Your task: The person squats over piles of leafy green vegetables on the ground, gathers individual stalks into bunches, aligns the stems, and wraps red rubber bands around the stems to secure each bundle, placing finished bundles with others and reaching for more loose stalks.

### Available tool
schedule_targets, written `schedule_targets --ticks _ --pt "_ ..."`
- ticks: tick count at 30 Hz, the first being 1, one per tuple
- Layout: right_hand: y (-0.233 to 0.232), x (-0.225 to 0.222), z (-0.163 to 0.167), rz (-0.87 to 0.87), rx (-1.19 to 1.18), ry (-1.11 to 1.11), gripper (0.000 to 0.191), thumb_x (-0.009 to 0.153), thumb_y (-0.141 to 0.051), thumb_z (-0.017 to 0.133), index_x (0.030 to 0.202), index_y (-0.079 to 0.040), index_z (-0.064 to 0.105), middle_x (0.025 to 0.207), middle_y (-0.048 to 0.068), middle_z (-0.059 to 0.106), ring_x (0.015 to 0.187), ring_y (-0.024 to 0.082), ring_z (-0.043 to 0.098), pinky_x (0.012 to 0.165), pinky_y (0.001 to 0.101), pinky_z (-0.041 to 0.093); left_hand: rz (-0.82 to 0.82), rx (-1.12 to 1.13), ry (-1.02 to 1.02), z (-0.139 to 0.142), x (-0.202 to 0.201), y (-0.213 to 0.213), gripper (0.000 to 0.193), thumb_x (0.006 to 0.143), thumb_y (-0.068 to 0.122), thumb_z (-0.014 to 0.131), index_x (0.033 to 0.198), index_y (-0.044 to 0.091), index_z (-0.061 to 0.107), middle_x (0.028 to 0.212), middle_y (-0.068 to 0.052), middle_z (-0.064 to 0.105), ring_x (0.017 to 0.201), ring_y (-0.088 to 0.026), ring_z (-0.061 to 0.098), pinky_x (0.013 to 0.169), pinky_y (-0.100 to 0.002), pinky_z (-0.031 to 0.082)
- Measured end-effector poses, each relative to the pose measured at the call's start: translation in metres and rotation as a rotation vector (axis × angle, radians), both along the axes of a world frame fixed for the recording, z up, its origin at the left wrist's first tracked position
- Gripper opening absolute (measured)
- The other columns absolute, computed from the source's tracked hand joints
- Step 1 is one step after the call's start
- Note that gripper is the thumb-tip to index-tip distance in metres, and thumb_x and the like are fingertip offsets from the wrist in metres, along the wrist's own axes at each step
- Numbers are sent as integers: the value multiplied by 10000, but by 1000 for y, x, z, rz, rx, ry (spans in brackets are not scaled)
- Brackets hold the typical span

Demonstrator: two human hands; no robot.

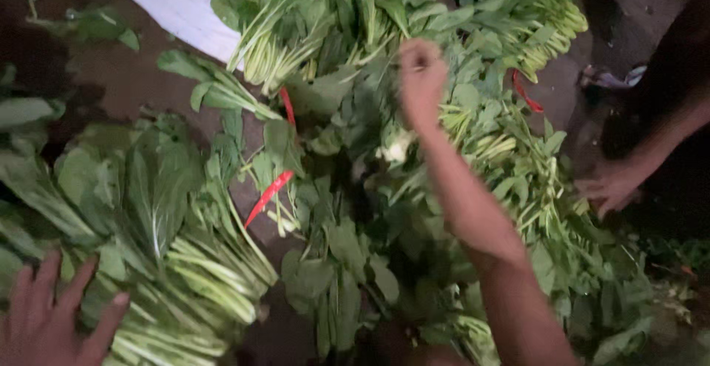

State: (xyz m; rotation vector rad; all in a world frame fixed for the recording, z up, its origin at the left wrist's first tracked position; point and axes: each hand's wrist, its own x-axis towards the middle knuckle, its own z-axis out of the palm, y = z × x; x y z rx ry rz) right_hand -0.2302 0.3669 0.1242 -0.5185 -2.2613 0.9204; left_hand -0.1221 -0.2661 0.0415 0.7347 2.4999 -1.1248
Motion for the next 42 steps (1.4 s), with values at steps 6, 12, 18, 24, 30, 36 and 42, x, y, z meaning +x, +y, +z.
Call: schedule_targets --ticks 6,12,18,24,30,36,42 --pt "135 -31 -12 -79 -131 -578 556 1017 -547 651 1181 -22 735 1046 136 744 977 233 692 901 389 530 207 896 260 -34 -17 4 906 845 672 607 1467 15 566 1499 -265 485 1449 -423 414 1282 -513 289" --pt "132 -46 -40 47 -298 -339 729 948 -578 716 1361 0 548 1298 165 624 1173 261 597 987 405 463 293 819 260 -39 -34 9 1074 622 646 793 1375 -98 606 1378 -327 593 1313 -451 572 1171 -486 451" --pt "138 -47 -39 -51 -445 -456 634 966 -525 716 1286 20 658 1213 161 712 1070 220 631 937 366 495 93 1128 298 -39 -26 7 792 841 540 687 1331 -67 553 1348 -286 532 1277 -423 522 1182 -458 429" --pt "142 -34 -27 216 -665 -224 555 1015 -490 707 1364 -95 532 1230 68 613 1062 175 601 868 377 533 -303 831 124 -31 -29 -9 662 588 388 895 1188 121 811 1222 -360 646 1240 -590 600 1134 -697 498" --pt "102 -24 36 190 -188 -183 466 1063 -441 677 1360 -110 538 1183 120 619 999 248 632 779 431 557 165 952 308 -38 -8 -1 674 918 521 673 1354 15 586 1424 -249 500 1383 -367 438 1199 -455 387" --pt "22 56 151 582 306 -154 419 992 -206 843 1278 -17 603 1159 199 748 1021 276 769 825 395 640 276 812 394 38 1 63 689 988 577 661 1439 63 572 1540 -211 450 1432 -407 385 1174 -540 345" --pt "-52 109 226 719 314 -346 386 930 -178 831 1204 27 652 1053 180 754 875 247 796 756 356 626 203 1288 224 142 -5 175 710 879 505 750 1433 88 599 1537 -233 485 1472 -485 358 1171 -707 267"
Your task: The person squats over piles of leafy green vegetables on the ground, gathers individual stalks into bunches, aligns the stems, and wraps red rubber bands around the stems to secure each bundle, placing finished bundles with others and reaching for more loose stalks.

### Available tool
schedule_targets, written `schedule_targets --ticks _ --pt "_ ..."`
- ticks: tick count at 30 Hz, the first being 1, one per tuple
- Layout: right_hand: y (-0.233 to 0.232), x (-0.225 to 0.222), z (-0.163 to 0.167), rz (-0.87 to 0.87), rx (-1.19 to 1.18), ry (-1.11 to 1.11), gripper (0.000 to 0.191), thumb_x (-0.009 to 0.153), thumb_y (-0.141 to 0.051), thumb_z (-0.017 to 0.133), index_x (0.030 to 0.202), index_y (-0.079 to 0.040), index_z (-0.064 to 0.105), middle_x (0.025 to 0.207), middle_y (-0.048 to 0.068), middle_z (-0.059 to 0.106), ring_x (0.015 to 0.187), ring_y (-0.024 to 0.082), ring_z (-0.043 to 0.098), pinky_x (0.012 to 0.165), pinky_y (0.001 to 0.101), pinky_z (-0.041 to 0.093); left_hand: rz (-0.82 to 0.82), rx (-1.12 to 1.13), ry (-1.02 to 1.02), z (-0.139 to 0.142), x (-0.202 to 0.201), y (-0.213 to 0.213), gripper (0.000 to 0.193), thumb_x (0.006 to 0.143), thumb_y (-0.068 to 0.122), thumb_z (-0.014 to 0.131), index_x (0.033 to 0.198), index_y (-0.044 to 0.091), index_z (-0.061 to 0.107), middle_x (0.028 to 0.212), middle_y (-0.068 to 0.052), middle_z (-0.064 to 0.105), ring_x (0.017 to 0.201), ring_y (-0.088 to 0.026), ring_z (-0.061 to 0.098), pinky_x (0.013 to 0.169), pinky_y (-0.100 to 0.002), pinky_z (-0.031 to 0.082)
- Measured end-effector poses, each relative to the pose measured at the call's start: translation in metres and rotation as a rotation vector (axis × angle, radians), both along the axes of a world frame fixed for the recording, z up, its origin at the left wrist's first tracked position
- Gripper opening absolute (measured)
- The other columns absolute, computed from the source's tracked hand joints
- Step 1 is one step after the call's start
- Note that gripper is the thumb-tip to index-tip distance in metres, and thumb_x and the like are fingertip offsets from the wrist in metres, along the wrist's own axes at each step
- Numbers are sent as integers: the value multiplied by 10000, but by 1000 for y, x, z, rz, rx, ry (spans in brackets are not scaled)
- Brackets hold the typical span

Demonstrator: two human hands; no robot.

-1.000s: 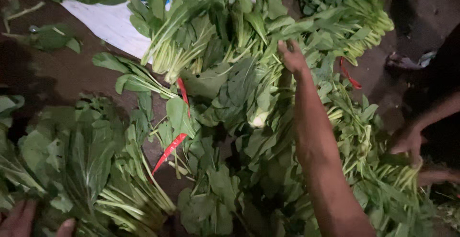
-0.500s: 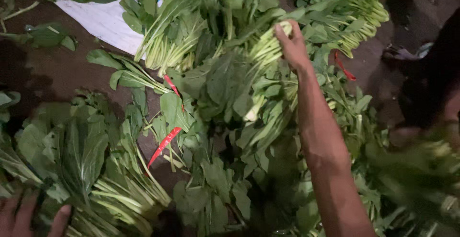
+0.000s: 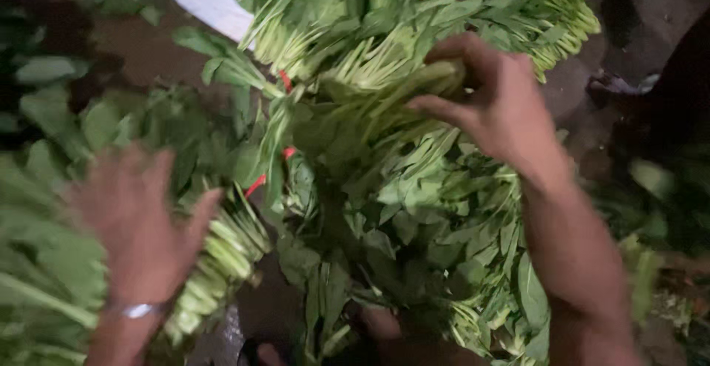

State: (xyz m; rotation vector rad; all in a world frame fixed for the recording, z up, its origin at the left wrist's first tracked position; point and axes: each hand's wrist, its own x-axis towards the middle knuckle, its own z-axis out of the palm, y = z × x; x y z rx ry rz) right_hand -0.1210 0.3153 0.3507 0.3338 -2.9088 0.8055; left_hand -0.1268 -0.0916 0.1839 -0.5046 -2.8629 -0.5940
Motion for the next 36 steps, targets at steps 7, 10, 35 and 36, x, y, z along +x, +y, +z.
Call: schedule_targets --ticks 7,10,35,36 --pt "-24 9 54 -27 224 148 321 962 -135 787 1239 -26 667 1103 182 735 840 220 741 645 318 630 -229 405 -739 10 -15 61 611 920 466 669 1403 103 579 1314 -118 691 1149 -270 721 949 -433 585" --pt "-32 22 49 11 98 244 256 987 -126 740 1232 -76 686 1142 172 718 886 231 727 659 328 624 -285 901 -1091 5 -24 54 641 981 545 573 1371 37 594 1272 -200 730 1120 -324 763 951 -450 644" --pt "-135 128 -234 -384 -930 -858 616 898 -202 694 1452 -116 440 1290 94 669 1102 209 676 881 362 574 101 1880 -1311 -166 104 109 353 1025 349 597 1191 51 689 1014 -71 736 880 -177 699 747 -321 566" --pt "-139 126 -249 -364 -934 -828 638 901 -199 714 1466 -104 435 1303 99 663 1124 213 668 912 356 562 227 1794 -1191 -168 107 111 345 1035 368 601 1181 66 683 1025 -47 727 906 -164 688 768 -324 557"
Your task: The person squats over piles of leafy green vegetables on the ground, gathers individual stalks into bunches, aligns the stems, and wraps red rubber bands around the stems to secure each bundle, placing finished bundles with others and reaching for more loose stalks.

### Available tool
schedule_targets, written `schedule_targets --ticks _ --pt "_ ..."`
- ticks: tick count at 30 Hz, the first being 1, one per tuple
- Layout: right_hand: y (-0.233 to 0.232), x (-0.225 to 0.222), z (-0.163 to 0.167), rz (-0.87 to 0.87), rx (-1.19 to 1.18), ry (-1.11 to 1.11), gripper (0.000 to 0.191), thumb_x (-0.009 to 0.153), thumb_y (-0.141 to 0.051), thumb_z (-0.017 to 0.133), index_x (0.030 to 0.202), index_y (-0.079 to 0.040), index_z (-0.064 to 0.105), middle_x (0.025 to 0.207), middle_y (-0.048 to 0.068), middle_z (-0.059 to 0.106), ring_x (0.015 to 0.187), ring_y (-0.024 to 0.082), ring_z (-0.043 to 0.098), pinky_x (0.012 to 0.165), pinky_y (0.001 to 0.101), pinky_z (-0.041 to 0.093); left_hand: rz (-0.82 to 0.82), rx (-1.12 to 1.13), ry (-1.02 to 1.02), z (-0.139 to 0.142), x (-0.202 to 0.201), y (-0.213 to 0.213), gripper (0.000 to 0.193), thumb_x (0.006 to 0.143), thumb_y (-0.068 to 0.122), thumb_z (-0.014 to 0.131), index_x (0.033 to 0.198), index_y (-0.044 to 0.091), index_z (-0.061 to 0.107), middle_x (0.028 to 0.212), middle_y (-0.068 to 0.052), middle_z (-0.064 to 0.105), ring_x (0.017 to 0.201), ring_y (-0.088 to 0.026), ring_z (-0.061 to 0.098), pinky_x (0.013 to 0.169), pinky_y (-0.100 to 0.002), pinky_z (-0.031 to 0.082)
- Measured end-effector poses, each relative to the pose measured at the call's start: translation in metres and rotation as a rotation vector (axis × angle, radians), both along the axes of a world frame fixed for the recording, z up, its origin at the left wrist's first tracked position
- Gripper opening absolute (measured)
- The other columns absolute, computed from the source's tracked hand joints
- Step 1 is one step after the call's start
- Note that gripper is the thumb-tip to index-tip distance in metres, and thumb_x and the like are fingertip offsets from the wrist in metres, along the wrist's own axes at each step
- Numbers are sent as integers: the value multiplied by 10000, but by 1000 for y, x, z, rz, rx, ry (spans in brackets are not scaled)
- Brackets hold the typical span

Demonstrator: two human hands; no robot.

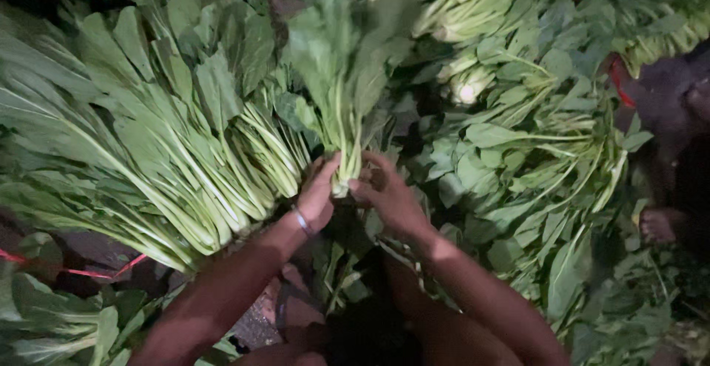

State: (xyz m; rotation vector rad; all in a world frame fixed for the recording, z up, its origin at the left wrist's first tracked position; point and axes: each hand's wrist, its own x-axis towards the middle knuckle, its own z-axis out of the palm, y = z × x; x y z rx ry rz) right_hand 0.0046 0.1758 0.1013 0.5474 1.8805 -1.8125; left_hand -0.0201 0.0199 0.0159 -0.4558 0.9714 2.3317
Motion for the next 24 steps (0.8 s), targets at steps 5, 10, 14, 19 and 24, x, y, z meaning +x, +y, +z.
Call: schedule_targets --ticks 5,10,14,19,24 --pt "-16 22 -40 174 307 102 704 844 -242 813 1463 -87 515 1250 145 704 1022 295 664 890 393 568 -251 -139 -329 -17 3 -8 415 967 551 507 1021 177 679 872 13 701 780 -137 663 702 -311 531" --pt "-6 25 -13 516 606 377 611 924 -335 775 1452 -130 544 1334 158 652 1145 289 672 985 418 541 -369 16 -216 -27 -5 -12 306 1029 440 580 1000 148 667 908 14 691 832 -150 649 759 -316 538" --pt "18 -12 8 659 693 867 582 821 -397 818 1262 -75 615 1347 179 652 1168 392 638 944 475 508 -288 151 -241 -22 -1 -3 296 1003 429 540 1048 166 667 898 34 683 826 -127 629 678 -295 489" --pt "21 -20 -3 759 772 752 472 784 -498 834 1037 -113 731 1052 110 685 997 355 648 847 475 520 -267 254 -283 -23 1 -3 306 1020 446 552 1030 154 645 833 35 663 705 -131 605 539 -279 449" --pt "0 11 -15 765 929 894 203 835 -332 795 925 -158 742 954 68 672 940 296 648 827 451 525 -333 323 -236 -37 -3 9 319 1056 428 611 1068 119 688 828 3 677 658 -148 616 542 -278 463"
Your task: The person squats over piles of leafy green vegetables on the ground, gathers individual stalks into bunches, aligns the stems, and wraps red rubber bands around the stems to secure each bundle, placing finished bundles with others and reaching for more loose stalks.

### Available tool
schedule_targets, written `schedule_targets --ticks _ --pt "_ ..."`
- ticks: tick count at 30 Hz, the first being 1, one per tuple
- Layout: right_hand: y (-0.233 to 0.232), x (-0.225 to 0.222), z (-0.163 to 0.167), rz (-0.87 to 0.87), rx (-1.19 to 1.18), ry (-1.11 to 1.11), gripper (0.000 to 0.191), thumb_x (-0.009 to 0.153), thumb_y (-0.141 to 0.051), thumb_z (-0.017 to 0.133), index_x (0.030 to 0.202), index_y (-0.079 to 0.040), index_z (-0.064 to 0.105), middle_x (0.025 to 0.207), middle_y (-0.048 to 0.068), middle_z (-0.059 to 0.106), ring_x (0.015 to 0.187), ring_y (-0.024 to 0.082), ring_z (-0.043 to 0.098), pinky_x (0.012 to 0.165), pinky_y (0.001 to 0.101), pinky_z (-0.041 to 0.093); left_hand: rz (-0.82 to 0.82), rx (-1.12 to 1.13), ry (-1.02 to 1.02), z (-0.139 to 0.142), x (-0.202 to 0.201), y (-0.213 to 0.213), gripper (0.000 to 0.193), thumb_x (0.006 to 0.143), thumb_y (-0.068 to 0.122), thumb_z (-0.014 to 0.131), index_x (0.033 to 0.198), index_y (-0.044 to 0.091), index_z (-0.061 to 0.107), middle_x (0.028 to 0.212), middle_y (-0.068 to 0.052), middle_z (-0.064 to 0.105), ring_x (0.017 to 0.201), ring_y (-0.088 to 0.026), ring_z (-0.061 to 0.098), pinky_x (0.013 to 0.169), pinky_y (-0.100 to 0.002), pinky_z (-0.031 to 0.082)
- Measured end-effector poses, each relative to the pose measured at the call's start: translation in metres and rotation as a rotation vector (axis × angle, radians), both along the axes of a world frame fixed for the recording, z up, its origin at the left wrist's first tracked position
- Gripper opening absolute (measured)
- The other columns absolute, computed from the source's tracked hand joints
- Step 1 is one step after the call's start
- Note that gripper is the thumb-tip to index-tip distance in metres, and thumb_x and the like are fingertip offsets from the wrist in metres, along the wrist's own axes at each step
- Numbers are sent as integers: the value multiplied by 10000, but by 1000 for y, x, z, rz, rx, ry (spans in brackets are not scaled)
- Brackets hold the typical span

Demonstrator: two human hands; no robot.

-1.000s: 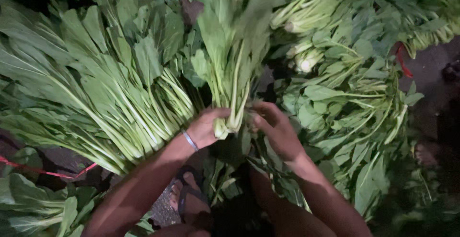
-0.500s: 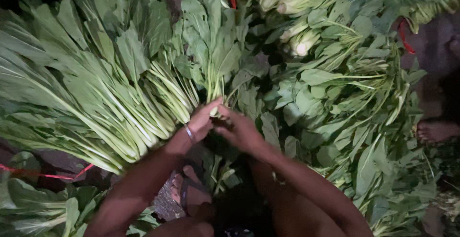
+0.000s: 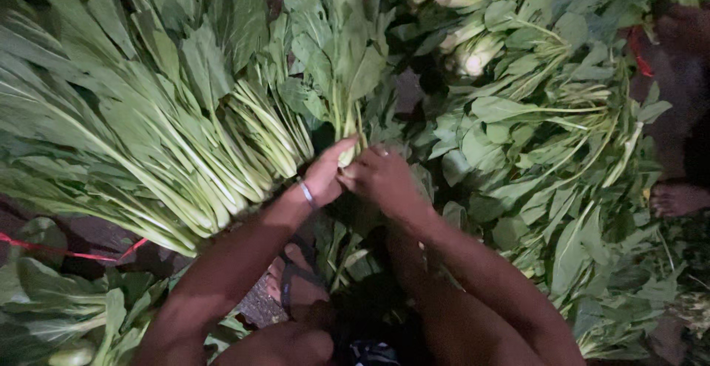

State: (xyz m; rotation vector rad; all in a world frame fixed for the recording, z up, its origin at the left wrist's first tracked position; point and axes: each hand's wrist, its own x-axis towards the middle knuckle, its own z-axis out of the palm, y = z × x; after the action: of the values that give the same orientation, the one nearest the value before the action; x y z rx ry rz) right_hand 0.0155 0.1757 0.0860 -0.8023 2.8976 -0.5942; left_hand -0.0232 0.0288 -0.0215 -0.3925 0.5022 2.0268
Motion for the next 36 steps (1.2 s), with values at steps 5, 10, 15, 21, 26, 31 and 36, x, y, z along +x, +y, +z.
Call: schedule_targets --ticks 5,10,15,21,26,31,36 --pt "2 47 38 297 82 -559 299 848 -392 728 892 -96 719 886 157 692 867 368 677 753 490 534 163 -99 -71 3 -11 4 264 965 321 598 1040 77 665 897 -60 724 805 -218 701 770 -365 574" --pt "40 4 58 -45 103 -932 465 886 -319 704 1319 -163 634 1099 122 756 948 279 745 813 403 595 199 -115 -91 14 -12 -6 317 915 294 554 1095 67 684 985 -73 754 880 -209 715 828 -350 570" --pt "31 -41 21 -510 -464 -806 923 787 -311 863 1530 -69 373 1354 175 634 1106 282 696 915 398 572 225 -5 -17 1 -5 -3 315 983 319 583 1046 26 681 873 -107 706 761 -251 664 711 -368 563" --pt "13 -6 -21 -581 -701 -648 950 726 -172 942 1461 -29 358 1328 175 623 1192 261 653 993 370 552 155 -128 -75 -7 5 -2 308 935 286 571 1089 50 694 906 -67 728 760 -188 661 585 -321 490" --pt "16 3 -16 -731 -769 -572 941 715 -168 930 1442 -43 346 1237 166 623 1096 237 649 936 372 568 180 -146 -51 1 7 12 323 924 269 548 1106 38 680 986 -82 751 870 -205 706 722 -322 565" --pt "19 9 -2 -686 -660 -533 757 754 -182 896 1368 -45 476 1153 78 677 1046 158 644 918 338 532 177 -167 -121 -1 1 12 291 914 288 548 1062 71 672 911 -66 728 788 -220 687 662 -366 557" --pt "9 29 2 -660 -750 -836 166 891 -167 779 1004 -47 754 949 90 725 912 240 667 799 360 525 117 129 -59 15 -9 2 331 928 372 623 1031 66 691 798 -71 677 626 -215 657 389 -340 457"
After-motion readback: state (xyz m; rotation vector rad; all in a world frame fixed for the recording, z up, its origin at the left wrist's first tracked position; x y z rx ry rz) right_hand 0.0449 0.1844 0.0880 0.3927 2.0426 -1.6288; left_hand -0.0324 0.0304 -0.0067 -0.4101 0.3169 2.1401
